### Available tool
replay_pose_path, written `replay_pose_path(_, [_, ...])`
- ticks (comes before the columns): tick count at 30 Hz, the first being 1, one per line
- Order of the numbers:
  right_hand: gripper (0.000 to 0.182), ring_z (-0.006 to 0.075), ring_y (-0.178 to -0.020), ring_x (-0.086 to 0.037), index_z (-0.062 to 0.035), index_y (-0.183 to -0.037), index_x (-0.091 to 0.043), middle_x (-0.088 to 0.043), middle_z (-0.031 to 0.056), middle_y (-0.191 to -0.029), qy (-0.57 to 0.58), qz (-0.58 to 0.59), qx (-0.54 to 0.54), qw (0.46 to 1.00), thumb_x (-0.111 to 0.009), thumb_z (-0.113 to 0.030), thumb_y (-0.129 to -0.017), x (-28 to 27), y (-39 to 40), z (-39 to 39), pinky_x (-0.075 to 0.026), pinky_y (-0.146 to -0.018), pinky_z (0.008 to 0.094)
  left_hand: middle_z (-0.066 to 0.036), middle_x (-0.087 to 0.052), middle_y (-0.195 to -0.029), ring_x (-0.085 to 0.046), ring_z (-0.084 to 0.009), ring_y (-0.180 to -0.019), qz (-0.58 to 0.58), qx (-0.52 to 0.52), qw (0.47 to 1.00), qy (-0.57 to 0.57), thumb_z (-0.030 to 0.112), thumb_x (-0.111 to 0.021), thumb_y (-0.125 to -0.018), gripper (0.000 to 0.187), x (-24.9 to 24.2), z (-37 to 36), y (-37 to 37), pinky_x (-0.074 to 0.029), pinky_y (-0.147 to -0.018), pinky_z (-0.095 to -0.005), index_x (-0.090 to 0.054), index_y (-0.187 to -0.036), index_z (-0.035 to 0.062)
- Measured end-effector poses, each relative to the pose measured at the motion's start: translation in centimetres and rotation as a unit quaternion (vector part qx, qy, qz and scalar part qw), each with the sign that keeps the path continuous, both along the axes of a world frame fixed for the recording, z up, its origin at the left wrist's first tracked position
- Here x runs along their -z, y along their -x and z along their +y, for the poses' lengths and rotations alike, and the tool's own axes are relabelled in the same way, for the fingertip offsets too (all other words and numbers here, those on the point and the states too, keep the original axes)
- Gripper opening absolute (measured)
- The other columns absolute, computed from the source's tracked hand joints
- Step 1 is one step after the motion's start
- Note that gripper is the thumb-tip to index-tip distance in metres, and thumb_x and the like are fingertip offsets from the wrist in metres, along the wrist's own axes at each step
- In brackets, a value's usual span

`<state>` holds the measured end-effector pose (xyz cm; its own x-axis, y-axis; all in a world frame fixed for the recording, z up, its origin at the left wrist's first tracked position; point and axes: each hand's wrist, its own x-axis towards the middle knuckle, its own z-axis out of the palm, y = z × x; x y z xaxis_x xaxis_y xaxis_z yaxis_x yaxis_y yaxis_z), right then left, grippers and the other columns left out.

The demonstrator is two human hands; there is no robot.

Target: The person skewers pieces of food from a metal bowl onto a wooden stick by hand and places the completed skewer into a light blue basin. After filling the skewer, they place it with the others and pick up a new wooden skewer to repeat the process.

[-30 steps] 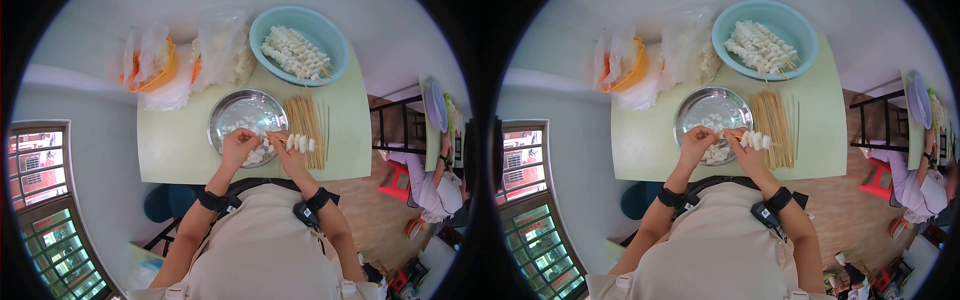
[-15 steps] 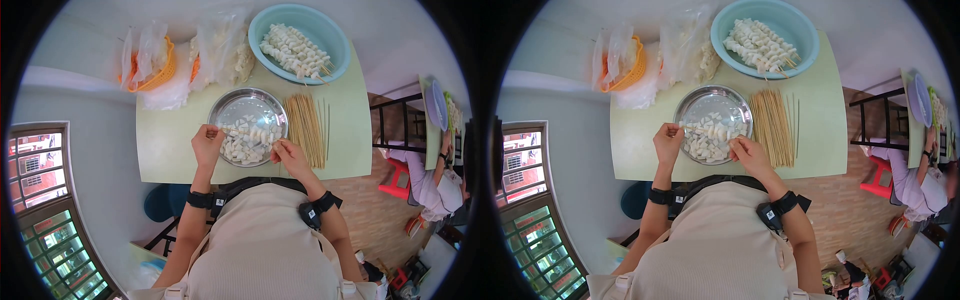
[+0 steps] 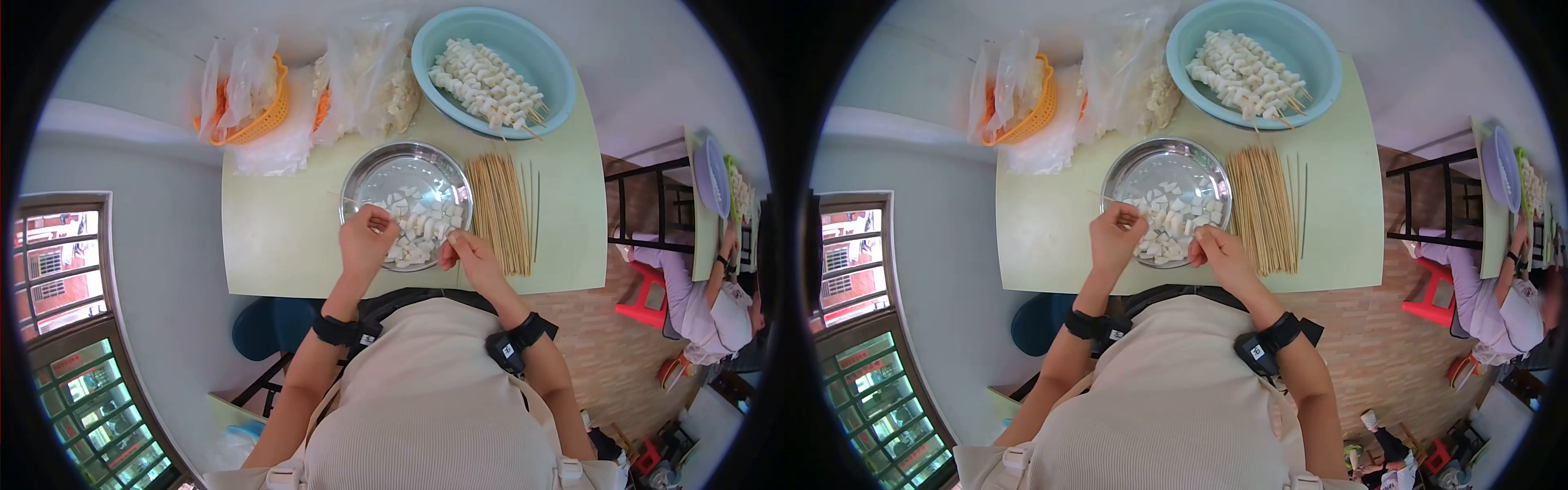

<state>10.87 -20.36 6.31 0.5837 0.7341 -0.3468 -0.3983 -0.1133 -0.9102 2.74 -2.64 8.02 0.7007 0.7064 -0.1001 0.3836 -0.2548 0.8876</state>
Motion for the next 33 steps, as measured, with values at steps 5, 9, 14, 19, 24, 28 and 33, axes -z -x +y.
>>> replay_pose_path(5, [0.034,0.0128,-0.061,-0.051,-0.0019,-0.07,-0.048,-0.056,0.0072,-0.069,-0.02,0.016,0.014,1.0,-0.036,-0.023,-0.094,0.0,-0.2,0.1,-0.044,-0.059,0.0249,-0.004,-0.059,-0.066,-0.054,-0.0085,-0.06,-0.005,0.034,0.999,0.0,0.006,-0.065,-0.068,0.012,0.0,-0.4,-0.4,-0.044,-0.056,-0.0206,-0.058,-0.074,-0.0016])
replay_pose_path(9, [0.033,0.0127,-0.061,-0.051,-0.0017,-0.071,-0.048,-0.056,0.007,-0.069,-0.024,0.027,0.021,0.999,-0.037,-0.023,-0.093,0.5,-0.2,0.1,-0.044,-0.059,0.0248,-0.004,-0.059,-0.066,-0.054,-0.0086,-0.06,0.004,0.037,0.999,-0.006,0.006,-0.065,-0.068,0.012,0.0,-0.5,-0.5,-0.044,-0.056,-0.0207,-0.058,-0.074,-0.0016])
replay_pose_path(14, [0.033,0.0127,-0.061,-0.051,-0.0017,-0.071,-0.048,-0.056,0.0071,-0.069,-0.012,0.025,0.014,1.0,-0.038,-0.023,-0.093,0.5,-0.2,0.0,-0.044,-0.059,0.0247,-0.004,-0.058,-0.064,-0.054,-0.0082,-0.059,0.012,0.054,0.998,-0.012,0.006,-0.065,-0.067,0.013,0.2,-1.0,-0.6,-0.044,-0.055,-0.02,-0.058,-0.074,-0.0016])
replay_pose_path(19, [0.033,0.0127,-0.061,-0.052,-0.0025,-0.069,-0.048,-0.055,0.007,-0.069,-0.012,0.028,0.019,0.999,-0.037,-0.023,-0.093,0.4,-0.3,0.2,-0.044,-0.059,0.0247,-0.004,-0.058,-0.067,-0.054,-0.0098,-0.063,0.002,0.049,0.999,-0.004,0.007,-0.067,-0.067,0.014,0.0,-1.0,-0.7,-0.043,-0.058,-0.0217,-0.058,-0.075,0.0003])
replay_pose_path(24, [0.034,0.0128,-0.057,-0.051,-0.0038,-0.066,-0.047,-0.056,0.0069,-0.064,-0.032,0.065,0.052,0.996,-0.038,-0.024,-0.092,0.6,-1.6,-1.0,-0.043,-0.056,0.0248,-0.004,-0.059,-0.078,-0.056,-0.0162,-0.078,-0.035,0.076,0.99,-0.116,0.011,-0.07,-0.064,0.02,-2.4,-0.5,-0.7,-0.043,-0.073,-0.0303,-0.059,-0.079,0.0046])
replay_pose_path(28, [0.035,0.0131,-0.056,-0.051,-0.0053,-0.063,-0.045,-0.055,0.0073,-0.063,-0.054,0.081,0.041,0.994,-0.038,-0.025,-0.091,0.2,-1.9,-1.7,-0.043,-0.056,0.0244,-0.006,-0.059,-0.08,-0.055,-0.021,-0.08,-0.021,0.163,0.916,-0.366,0.012,-0.066,-0.069,0.016,0.2,2.0,0.8,-0.038,-0.08,-0.0367,-0.063,-0.085,0.0093])
replay_pose_path(33, [0.029,0.0139,-0.063,-0.052,-0.0029,-0.079,-0.052,-0.056,0.0064,-0.071,-0.036,0.068,0.051,0.996,-0.038,-0.025,-0.092,0.3,-1.9,-1.7,-0.044,-0.06,0.0262,-0.008,-0.058,-0.071,-0.055,-0.0234,-0.071,0.034,0.216,0.946,-0.24,0.009,-0.062,-0.074,0.013,-0.1,2.0,0.8,-0.04,-0.074,-0.0365,-0.066,-0.086,0.011])
